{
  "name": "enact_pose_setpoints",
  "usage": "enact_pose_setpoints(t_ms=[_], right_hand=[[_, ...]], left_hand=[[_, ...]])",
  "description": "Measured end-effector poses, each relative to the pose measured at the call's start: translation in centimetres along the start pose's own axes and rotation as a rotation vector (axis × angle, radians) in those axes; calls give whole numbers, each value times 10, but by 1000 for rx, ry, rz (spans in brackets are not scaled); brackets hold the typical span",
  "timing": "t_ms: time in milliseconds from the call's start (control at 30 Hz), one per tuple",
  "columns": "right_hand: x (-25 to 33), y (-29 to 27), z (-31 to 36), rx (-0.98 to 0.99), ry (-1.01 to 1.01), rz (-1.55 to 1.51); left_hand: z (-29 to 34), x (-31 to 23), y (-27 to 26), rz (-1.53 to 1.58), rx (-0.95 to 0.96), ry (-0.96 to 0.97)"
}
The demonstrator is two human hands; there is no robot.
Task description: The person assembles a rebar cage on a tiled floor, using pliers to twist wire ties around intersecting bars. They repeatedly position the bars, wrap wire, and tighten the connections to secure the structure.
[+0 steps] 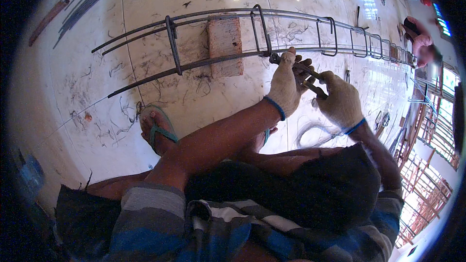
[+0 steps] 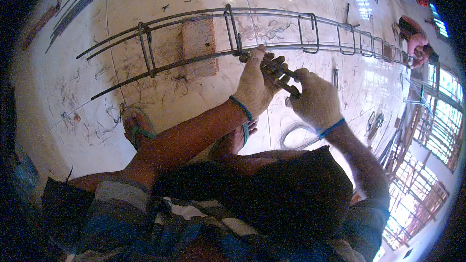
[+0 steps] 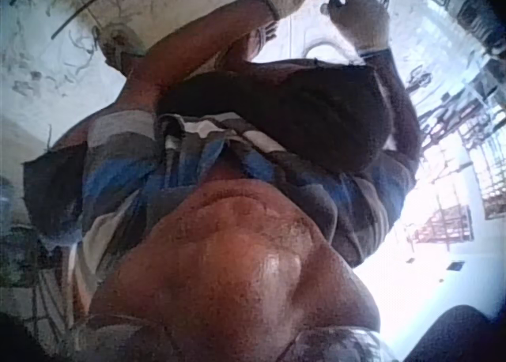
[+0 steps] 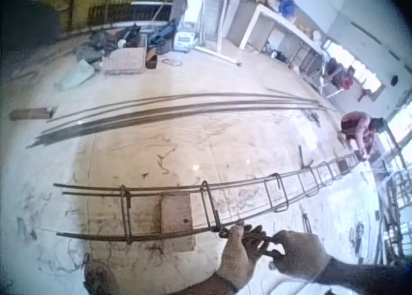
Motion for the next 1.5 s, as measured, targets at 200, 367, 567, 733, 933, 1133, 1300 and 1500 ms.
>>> enact_pose_setpoints(t_ms=[200,367,567,733,933,1133,1300,1500], right_hand=[[-30,62,-11,898,226,-559],[-21,135,50,1424,437,-1681],[-4,50,3,456,-95,-435],[1,43,11,300,83,-140],[-16,119,45,1207,356,-1444],[-22,191,86,1337,247,-1576],[-43,234,96,817,312,-1912],[-25,244,108,397,292,-2421]], left_hand=[[-5,-6,-14,-89,101,37],[-18,10,-1,108,198,-68],[-9,-13,-6,51,-58,65],[-10,-8,-11,-25,-111,76],[7,-20,-27,-357,-117,110],[15,-4,-53,-831,-24,1],[21,-1,-89,-1513,224,-189],[59,-46,16,-2221,663,-55]])
Point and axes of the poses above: each hand's wrist, its own z-axis away from the middle knuckle, its own y-axis out of the palm, x = y × z, the point moved 10 cm from there along -z, towards the middle knuckle, and after that the axes turned 3 degrees about z, right-handed, at the moved point
